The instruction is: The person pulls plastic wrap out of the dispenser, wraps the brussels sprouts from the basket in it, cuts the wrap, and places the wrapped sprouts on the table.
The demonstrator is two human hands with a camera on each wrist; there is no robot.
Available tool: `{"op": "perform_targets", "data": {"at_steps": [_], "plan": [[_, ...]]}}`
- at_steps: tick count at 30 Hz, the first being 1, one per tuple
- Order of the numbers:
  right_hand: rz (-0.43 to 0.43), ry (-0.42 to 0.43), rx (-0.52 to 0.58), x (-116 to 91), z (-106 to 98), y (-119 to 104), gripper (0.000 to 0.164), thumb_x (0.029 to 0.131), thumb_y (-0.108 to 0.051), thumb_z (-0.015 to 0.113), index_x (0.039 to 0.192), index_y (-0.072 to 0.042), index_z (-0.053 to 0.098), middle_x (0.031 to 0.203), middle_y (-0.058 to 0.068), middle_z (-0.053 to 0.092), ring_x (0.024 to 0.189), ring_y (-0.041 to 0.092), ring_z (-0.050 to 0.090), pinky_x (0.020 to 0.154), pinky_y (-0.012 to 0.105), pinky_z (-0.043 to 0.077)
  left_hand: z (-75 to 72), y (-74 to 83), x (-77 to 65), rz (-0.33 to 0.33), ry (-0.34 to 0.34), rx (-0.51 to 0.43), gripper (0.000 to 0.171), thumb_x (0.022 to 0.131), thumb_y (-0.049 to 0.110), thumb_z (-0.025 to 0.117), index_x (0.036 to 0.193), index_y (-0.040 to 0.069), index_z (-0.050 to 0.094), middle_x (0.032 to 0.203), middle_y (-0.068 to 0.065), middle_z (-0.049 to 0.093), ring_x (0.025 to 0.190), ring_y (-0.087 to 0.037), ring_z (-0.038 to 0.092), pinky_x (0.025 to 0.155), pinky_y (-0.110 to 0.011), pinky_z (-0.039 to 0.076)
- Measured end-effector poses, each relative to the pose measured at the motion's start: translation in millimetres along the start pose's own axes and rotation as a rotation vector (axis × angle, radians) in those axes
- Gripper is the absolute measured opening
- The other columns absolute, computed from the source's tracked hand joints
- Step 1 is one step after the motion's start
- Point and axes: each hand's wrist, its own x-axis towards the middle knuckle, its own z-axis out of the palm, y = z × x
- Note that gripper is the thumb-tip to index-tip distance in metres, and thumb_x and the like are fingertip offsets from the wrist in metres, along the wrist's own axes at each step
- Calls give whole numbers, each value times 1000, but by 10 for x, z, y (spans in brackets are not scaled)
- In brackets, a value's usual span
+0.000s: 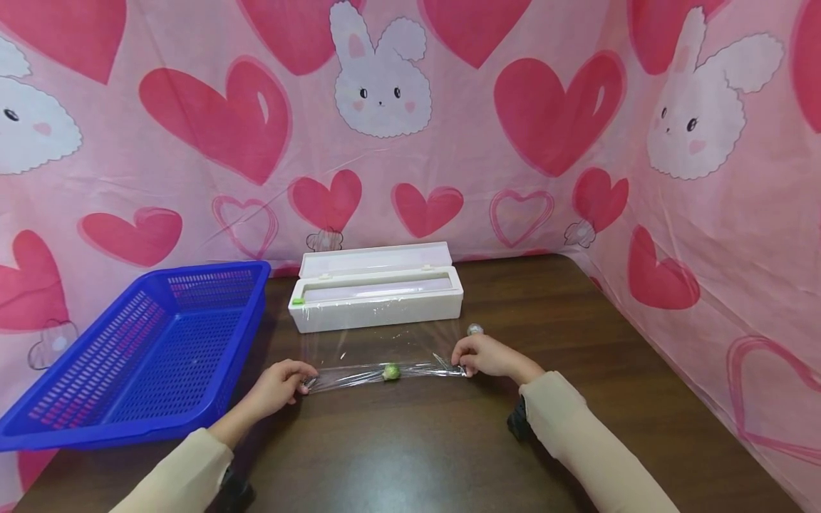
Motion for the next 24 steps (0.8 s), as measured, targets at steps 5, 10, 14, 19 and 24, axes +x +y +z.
{"op": "perform_targets", "data": {"at_steps": [5,10,14,19,24], "plan": [[4,-6,-55,16,13,-29,16,89,8,49,89,1,63,72,3,56,60,13,53,56,31,48,25,16,20,19,-10,91,15,82,-5,58,84,4,70,78,-7,58,59,-15,52,53,-31,46],[53,-15,-90,31,19,-55,16,89,5,51,91,-2,64,76,3,57,60,14,53,56,29,46,74,41,52,42,-6,222,12,77,-3,63,81,5,71,83,-6,67,77,-22,60,71,-38,47],[68,-34,-111,52,28,-59,14,89,3,53,91,-5,64,76,1,57,58,13,50,54,27,44,88,91,57,38,-6,284,13,76,-4,62,82,4,71,78,-6,66,74,-22,59,69,-38,47],[50,-53,-146,75,32,-55,14,89,3,53,90,-6,63,74,0,55,54,12,48,51,26,43,80,95,57,26,-9,318,11,76,2,67,85,7,71,74,-2,63,70,-19,58,66,-38,46],[47,-54,-155,73,35,-58,12,88,2,54,88,-6,63,68,-2,52,50,11,47,48,25,42,40,36,45,8,2,294,9,75,9,72,84,10,69,76,-1,57,72,-19,53,66,-37,42]]}}
